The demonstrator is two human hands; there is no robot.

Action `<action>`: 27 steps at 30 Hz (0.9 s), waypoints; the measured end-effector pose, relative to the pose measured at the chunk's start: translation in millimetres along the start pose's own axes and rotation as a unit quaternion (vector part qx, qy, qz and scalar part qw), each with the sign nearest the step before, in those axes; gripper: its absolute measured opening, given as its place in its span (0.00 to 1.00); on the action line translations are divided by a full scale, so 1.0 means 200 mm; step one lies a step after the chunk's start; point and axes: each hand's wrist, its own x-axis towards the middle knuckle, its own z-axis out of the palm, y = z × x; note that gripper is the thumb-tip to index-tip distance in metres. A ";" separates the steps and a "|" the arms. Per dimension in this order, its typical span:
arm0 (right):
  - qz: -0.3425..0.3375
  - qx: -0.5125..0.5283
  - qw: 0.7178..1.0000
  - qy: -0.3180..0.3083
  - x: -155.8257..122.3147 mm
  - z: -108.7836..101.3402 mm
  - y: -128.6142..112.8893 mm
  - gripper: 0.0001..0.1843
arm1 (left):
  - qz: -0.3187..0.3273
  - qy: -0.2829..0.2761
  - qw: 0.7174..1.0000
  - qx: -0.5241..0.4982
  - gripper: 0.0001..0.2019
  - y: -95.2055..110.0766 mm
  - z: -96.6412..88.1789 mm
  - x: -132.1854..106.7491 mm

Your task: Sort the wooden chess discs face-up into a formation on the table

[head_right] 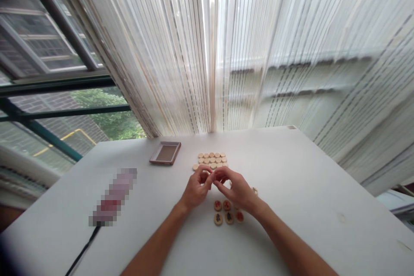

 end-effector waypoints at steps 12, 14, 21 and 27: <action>0.010 0.014 1.000 0.017 0.01 -0.03 0.02 0.10 | 0.041 -0.011 0.999 0.012 0.12 0.01 0.01 -0.01; 0.015 0.031 0.999 0.016 0.01 -0.03 0.02 0.11 | 0.047 -0.010 0.999 0.017 0.13 0.01 0.01 -0.01; 0.032 0.056 0.998 0.014 0.01 -0.03 0.01 0.11 | 0.047 -0.018 0.998 0.037 0.12 0.03 0.02 -0.02; 0.058 0.013 0.997 0.041 0.01 -0.02 0.01 0.13 | 0.067 -0.042 0.995 0.053 0.13 0.03 0.02 -0.02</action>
